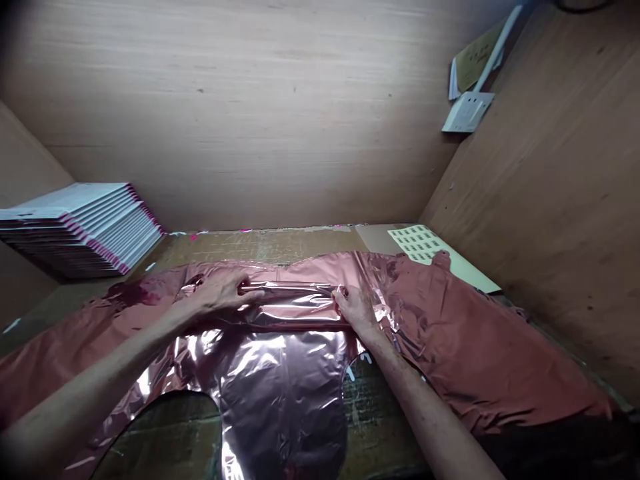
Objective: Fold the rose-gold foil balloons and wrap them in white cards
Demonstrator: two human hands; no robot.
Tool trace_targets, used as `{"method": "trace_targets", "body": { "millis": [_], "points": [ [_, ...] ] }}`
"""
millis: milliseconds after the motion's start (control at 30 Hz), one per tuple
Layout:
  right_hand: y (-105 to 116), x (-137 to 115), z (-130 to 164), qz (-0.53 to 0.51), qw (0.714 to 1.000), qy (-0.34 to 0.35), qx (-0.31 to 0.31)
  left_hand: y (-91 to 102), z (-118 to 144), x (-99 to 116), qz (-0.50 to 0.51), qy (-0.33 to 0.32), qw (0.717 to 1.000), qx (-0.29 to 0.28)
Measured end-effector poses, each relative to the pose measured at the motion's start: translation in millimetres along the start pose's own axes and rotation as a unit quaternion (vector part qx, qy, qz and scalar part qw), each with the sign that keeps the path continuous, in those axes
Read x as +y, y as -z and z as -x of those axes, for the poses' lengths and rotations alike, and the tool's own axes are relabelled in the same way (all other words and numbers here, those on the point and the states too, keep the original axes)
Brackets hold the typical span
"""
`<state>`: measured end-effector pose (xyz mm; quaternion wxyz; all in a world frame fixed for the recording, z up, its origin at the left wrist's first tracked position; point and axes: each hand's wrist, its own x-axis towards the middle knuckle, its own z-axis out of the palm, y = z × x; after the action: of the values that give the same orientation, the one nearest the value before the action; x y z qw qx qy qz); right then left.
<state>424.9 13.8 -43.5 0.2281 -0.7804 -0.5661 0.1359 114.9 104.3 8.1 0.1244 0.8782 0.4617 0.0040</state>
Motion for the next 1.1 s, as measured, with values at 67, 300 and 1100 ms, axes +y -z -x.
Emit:
{"method": "trace_targets", "body": {
  "millis": [67,300,1100],
  "points": [
    [-0.5,-0.2,0.3,0.031,1.0,0.001,-0.002,-0.9,-7.8,-4.6,-0.025,-0.027,0.998,0.045],
    [2.0,-5.9,-2.9,0.145,0.989,-0.018,-0.007,1.5,-24.7,15.4,-0.078,0.124,0.989,-0.034],
    [17.6,-47.3,-35.8,0.205,0.944,0.167,-0.198,-38.3,3.8,-59.6,-0.053,0.136,0.984,0.107]
  ]
}}
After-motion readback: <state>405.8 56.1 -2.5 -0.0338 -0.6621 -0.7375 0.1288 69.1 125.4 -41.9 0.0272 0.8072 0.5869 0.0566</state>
